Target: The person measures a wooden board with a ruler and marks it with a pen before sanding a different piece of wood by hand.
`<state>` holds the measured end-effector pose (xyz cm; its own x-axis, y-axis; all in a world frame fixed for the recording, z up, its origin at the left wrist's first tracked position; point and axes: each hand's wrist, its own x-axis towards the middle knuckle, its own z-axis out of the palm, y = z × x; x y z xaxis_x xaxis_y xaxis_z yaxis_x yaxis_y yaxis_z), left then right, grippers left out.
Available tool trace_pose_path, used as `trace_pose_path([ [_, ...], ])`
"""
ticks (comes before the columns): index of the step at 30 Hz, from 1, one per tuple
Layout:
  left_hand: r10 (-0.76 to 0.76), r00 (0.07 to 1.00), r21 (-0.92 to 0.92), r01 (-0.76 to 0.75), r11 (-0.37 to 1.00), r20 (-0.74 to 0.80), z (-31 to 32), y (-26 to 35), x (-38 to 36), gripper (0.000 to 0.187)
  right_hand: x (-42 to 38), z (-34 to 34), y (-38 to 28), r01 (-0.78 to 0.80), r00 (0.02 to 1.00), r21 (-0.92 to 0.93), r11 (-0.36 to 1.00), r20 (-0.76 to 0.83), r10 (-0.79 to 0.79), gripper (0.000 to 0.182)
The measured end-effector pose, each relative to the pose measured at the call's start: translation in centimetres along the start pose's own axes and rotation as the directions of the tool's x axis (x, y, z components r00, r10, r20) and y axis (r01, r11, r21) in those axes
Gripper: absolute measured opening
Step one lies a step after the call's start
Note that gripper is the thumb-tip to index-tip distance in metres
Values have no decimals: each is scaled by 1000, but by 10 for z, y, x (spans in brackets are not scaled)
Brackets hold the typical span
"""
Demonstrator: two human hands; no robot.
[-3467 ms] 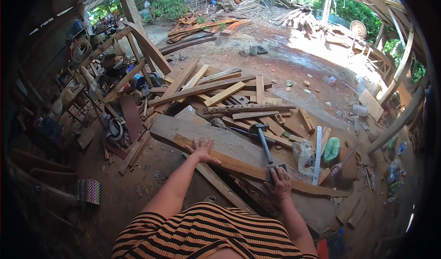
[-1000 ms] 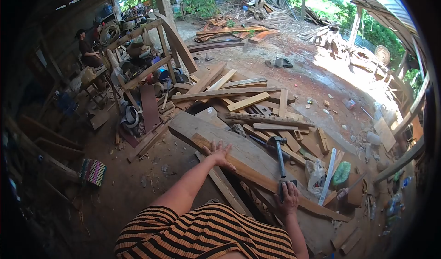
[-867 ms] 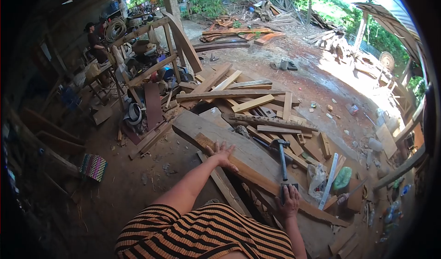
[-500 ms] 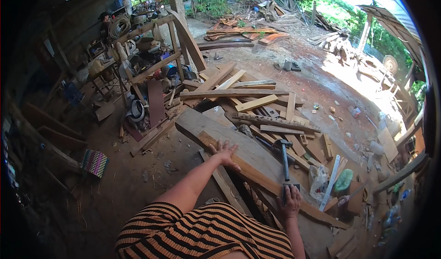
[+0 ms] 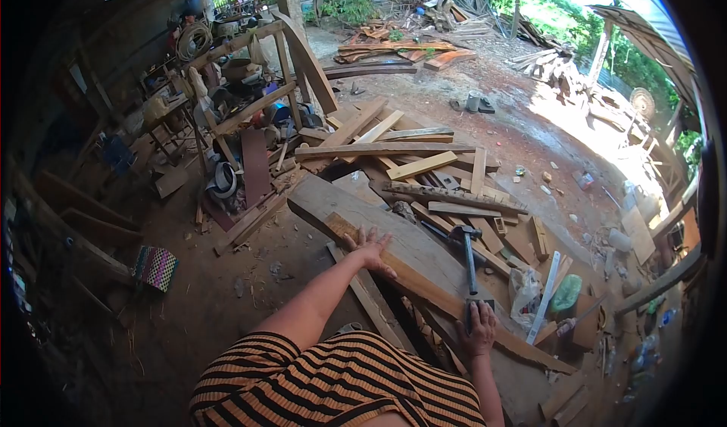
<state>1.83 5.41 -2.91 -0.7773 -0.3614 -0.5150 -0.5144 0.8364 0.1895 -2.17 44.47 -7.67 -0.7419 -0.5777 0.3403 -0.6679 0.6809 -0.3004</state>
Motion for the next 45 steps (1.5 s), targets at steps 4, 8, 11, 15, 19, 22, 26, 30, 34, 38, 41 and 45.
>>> trace_pose_path([
  [4, -3, 1000, -5, 3, 1000, -4, -1, 1, -1, 135, 0, -1, -1, -3, 1000, -10, 1000, 5, 3, 60],
  [8, -1, 1000, -5, 1, 1000, -8, -2, 0, -1, 135, 1, -1, -1, 7, 1000, -13, 1000, 1, -7, 59],
  [11, 3, 1000, -10, -3, 1000, -6, -1, 0, -1, 136, 0, 1, 1, 19, 1000, -24, 1000, -10, -19, 59],
  [15, 7, 1000, -16, -7, 1000, -12, 1, -1, 1, 136, 1, -1, 0, 14, 1000, -26, 1000, -3, -14, 58],
  [19, 12, 1000, -15, -12, 1000, -13, 0, -2, 0, 136, 2, 0, 0, 24, 1000, -19, 1000, -13, -24, 58],
  [22, 30, 1000, -35, -30, 999, -1, -3, 0, 0, 137, -1, 6, 4, 22, 1000, -33, 999, -16, -23, 60],
  [26, 12, 1000, -7, -12, 1000, -4, -4, 1, -2, 137, 0, 1, 2, 16, 1000, -26, 1000, -8, -16, 60],
  [30, 8, 1000, 18, -8, 1000, -11, -5, 3, -4, 136, -1, 1, 4, 21, 1000, -6, 1000, -15, -21, 61],
  [34, 14, 1000, -6, -14, 1000, 14, -2, -1, -5, 135, -2, 2, 4, 27, 999, -55, 998, -16, -28, 62],
  [38, 18, 1000, 19, -18, 1000, 10, -4, 2, -1, 135, 1, -7, 0, 9, 1000, -6, 1000, -7, -9, 60],
  [41, 14, 1000, 33, -15, 999, 17, -2, 4, -2, 136, -2, -2, 2, 24, 999, -7, 1000, -29, -24, 60],
  [45, 4, 1000, 22, -4, 1000, 4, -2, 2, -1, 137, 2, -8, -1, 25, 999, -12, 1000, -21, -26, 59],
])
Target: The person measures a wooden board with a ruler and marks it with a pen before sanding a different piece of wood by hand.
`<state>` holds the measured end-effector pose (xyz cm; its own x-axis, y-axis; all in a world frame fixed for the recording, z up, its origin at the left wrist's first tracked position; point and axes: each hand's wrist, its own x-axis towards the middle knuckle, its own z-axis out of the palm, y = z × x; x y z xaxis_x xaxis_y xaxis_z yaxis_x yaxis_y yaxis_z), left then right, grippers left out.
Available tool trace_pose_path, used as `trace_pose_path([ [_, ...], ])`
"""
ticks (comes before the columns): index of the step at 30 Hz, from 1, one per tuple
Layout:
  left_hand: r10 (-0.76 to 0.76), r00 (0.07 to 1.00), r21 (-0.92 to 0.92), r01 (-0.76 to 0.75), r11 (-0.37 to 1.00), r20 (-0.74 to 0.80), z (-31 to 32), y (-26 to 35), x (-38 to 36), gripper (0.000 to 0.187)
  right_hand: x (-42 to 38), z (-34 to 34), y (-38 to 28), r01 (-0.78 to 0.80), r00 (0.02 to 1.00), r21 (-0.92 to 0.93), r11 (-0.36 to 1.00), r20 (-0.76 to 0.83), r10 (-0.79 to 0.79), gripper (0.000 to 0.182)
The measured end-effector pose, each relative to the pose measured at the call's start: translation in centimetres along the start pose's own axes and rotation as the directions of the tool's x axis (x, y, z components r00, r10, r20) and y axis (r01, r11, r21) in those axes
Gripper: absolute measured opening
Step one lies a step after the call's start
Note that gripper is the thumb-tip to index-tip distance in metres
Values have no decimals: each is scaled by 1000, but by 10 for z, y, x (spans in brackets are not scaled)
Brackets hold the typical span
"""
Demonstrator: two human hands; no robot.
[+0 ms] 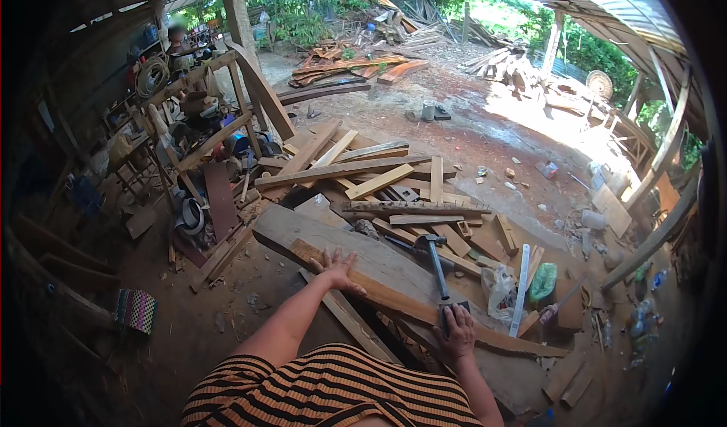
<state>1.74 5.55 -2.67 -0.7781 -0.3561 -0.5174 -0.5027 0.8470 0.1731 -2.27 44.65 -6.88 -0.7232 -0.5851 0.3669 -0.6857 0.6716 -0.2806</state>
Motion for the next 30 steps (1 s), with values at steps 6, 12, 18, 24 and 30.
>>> trace_pose_path([
  [6, -8, 1000, -9, 8, 1000, 3, 2, 0, 4, 137, -4, 9, 5, 3, 1000, -47, 999, -15, -3, 59],
  [12, 1, 1000, -15, -1, 1000, 23, 2, 0, 4, 138, -3, 7, 5, -8, 1000, -67, 998, -17, 7, 60],
  [18, 13, 1000, -40, -12, 999, 19, 9, -4, 14, 138, -3, 5, 6, -28, 999, -17, 999, 32, 28, 61],
  [24, -2, 1000, -32, 3, 999, 24, 5, 0, 11, 138, -2, 3, 6, -28, 999, -29, 999, 28, 29, 61],
  [30, 15, 1000, -29, -14, 999, 17, 1, 7, 5, 136, -5, 9, 9, -2, 1000, -61, 998, -25, 0, 61],
])
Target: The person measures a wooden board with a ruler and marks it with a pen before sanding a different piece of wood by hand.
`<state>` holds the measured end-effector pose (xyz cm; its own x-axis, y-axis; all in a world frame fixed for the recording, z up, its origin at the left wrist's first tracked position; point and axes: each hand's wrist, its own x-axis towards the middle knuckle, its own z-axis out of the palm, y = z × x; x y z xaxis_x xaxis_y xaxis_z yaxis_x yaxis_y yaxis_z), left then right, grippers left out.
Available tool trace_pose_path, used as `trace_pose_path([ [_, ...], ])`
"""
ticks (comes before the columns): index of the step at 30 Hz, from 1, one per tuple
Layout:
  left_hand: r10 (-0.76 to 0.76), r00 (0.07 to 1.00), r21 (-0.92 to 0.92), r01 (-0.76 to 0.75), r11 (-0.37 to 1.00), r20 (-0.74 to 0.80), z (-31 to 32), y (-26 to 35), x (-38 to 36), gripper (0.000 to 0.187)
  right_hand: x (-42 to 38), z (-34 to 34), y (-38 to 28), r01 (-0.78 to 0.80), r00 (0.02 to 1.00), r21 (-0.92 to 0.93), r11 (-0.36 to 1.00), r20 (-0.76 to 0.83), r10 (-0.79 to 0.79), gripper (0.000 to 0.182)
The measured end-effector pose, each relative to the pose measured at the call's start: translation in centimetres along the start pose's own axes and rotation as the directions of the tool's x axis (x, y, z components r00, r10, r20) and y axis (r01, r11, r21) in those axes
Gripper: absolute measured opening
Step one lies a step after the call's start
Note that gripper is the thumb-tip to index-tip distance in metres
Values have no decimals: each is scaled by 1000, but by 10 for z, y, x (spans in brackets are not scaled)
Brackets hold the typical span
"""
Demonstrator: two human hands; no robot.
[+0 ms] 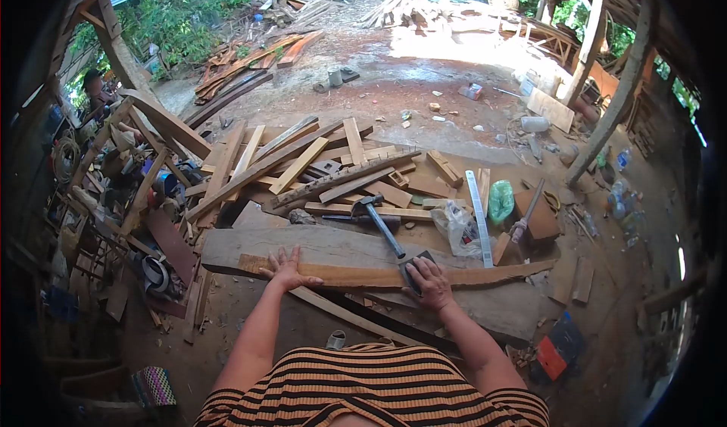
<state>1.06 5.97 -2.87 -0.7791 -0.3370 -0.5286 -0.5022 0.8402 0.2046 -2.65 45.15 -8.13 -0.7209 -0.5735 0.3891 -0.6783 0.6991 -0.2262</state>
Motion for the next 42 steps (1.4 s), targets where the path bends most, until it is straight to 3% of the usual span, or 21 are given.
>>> trace_pose_path([
  [5, 64, 997, 25, -63, 998, -45, 10, -3, -2, 131, -1, -1, 2, -49, 999, -2, 999, -11, 49, 61],
  [7, 220, 970, 83, -212, 974, -105, 22, -4, -4, 123, -3, 0, 3, -23, 1000, 32, 999, -3, 23, 61],
  [9, 345, 936, 121, -335, 935, -77, 32, 20, -18, 114, -4, 2, 4, -78, 997, 28, 997, 4, 78, 60],
  [11, 472, 880, 166, -459, 873, -55, 42, 50, -29, 107, -6, 4, 4, -28, 999, 9, 1000, -20, 28, 59],
  [12, 512, 852, 155, -495, 855, -105, 54, 56, -30, 93, -8, 4, 3, -62, 998, -2, 998, -17, 62, 59],
  [16, 537, 824, 205, -503, 840, -179, 69, 61, -26, 72, -6, 3, 5, -56, 998, 26, 998, 1, 56, 57],
  [25, 573, 789, 187, -542, 819, -222, 73, 54, -21, 67, -10, 6, -2, -70, 996, 16, 997, -45, 71, 58],
  [30, 629, 763, 220, -594, 774, -152, 64, 45, -21, 67, -22, 10, -26, -185, 983, 3, 983, 17, 184, 58],
  [34, 639, 756, 218, -606, 765, -139, 62, 48, -27, 67, -29, 6, -39, -180, 980, -54, 982, -95, 175, 54],
  [39, 622, 781, 226, -597, 769, -51, 62, 87, -38, 86, -29, 12, -41, -206, 969, -8, 978, -141, 203, 46],
  [42, 571, 821, 333, -543, 771, 14, 65, 108, -36, 91, -43, 4, -36, -177, 983, 24, 984, -38, 178, 43],
])
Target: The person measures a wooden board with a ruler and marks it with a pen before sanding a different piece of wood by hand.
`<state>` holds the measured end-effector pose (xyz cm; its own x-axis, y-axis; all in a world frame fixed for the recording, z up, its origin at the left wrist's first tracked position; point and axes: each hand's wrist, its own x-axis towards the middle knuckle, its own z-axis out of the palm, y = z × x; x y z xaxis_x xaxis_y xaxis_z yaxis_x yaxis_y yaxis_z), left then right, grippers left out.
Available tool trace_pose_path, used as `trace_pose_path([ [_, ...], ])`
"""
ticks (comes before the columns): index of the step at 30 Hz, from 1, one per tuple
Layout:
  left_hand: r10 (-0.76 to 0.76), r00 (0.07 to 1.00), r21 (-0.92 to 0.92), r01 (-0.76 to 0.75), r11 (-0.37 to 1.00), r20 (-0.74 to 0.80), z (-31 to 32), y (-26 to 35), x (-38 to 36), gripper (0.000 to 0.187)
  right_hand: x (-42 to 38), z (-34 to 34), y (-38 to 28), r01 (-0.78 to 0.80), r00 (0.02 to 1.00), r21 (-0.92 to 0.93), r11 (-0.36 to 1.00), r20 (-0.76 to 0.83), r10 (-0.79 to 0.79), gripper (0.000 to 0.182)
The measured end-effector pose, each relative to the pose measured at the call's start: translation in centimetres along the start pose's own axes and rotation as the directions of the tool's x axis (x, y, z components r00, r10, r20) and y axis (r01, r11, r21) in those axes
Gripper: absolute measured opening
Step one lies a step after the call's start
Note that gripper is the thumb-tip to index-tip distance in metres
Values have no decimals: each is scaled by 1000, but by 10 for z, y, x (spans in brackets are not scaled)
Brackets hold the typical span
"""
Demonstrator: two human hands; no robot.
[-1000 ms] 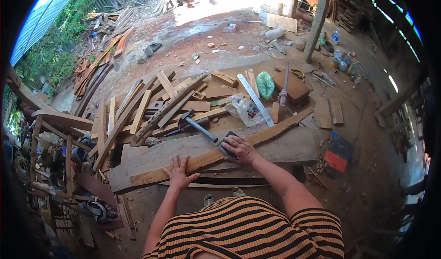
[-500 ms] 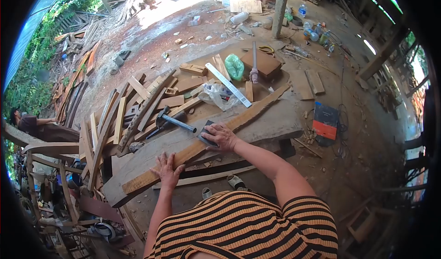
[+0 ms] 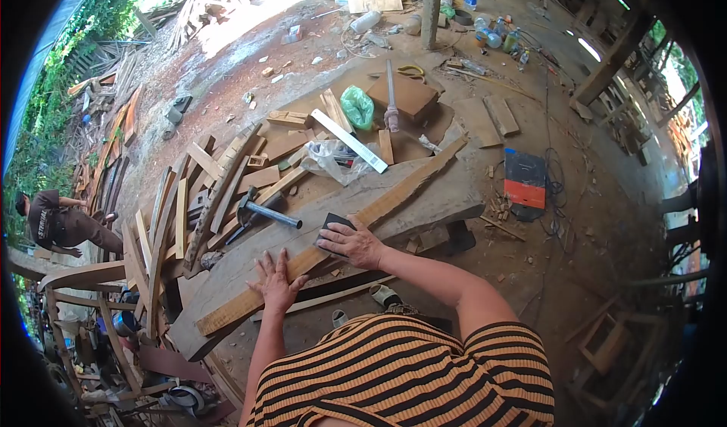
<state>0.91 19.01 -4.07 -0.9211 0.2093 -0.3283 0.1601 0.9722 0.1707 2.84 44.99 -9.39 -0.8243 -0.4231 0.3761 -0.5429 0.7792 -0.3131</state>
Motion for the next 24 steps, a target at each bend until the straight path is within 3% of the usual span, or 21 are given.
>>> trace_pose_path([
  [3, -31, 995, 10, 30, 999, 91, -7, 4, 3, 91, -40, -32, 46, -17, 1000, -8, 1000, 5, 17, 46],
  [7, -29, 982, -9, 31, 999, 185, -10, 0, 9, 92, -95, -93, 136, -268, 962, -213, 940, -4, 273, 59],
  [9, -39, 979, -14, 43, 999, 201, -10, -2, 10, 93, -116, -111, 184, -451, 891, -330, 829, -108, 441, 52],
  [11, -42, 977, -26, 49, 998, 208, -11, 1, 13, 93, -127, -115, 233, -676, 735, -257, 691, -302, 607, 44],
  [13, -44, 977, -34, 52, 998, 210, -11, 0, 11, 94, -125, -123, 265, -790, 611, -295, 538, -309, 729, 40],
  [19, -48, 978, -49, 59, 997, 203, -10, 0, 11, 94, -108, -106, 264, -875, 478, -281, 394, -383, 790, 39],
  [24, -65, 976, -54, 78, 995, 208, -11, 2, 9, 94, -76, -81, 142, -623, 781, -226, 749, -226, 582, 40],
])
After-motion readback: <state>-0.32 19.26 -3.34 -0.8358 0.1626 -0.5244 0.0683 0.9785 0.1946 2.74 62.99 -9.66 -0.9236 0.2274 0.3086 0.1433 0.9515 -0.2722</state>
